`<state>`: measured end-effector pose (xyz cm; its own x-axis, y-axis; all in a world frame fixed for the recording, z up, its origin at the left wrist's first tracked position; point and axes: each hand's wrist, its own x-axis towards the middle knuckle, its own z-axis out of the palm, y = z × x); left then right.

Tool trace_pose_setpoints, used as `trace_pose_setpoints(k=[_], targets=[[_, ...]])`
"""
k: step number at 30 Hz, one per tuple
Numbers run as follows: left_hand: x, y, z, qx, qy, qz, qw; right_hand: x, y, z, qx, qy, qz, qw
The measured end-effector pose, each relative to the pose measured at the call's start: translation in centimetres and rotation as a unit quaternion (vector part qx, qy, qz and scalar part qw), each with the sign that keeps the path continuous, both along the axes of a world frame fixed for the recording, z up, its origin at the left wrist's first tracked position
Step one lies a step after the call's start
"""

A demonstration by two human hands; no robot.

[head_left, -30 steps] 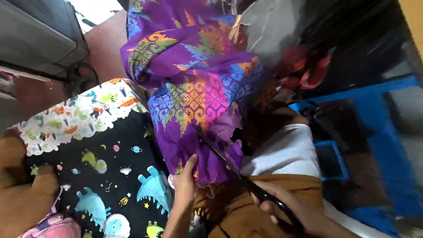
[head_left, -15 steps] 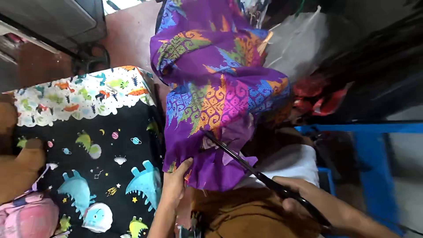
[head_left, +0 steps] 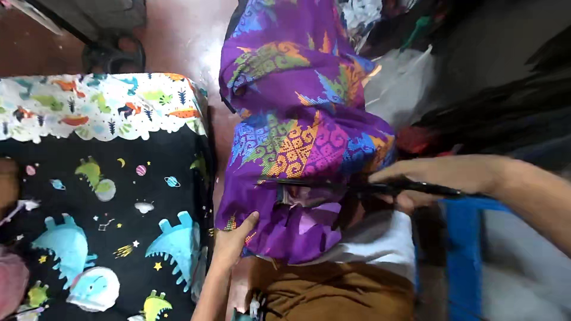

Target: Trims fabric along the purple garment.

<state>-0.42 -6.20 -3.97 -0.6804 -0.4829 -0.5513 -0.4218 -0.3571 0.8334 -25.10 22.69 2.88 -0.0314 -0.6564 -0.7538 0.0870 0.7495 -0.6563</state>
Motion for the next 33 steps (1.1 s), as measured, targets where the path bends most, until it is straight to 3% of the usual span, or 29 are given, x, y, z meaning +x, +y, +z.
trace_pose_setpoints(k=[7,12,28,33], targets=[[0.7,-1.3,0.1,0.036,-0.015,0.006,0.999,-5.3,-4.5,1.8,-0.002,0.059,0.128,0.99],[1.0,-2.4,-0.4,0.032,-0.007,-0.016,0.999,-7.2,-6.3,1.7,0.019,0.043,0.147,0.988],[1.9,-4.1,-0.9,0.021,0.053,-0.059,0.997,-9.0,-8.0,-0.3,-0.069,0.062,0.209,0.973],[2.1,-4.0,-0.8,0.014,0.043,-0.054,0.998,-8.4,-7.6,-0.4,-0.064,0.057,0.183,0.979]])
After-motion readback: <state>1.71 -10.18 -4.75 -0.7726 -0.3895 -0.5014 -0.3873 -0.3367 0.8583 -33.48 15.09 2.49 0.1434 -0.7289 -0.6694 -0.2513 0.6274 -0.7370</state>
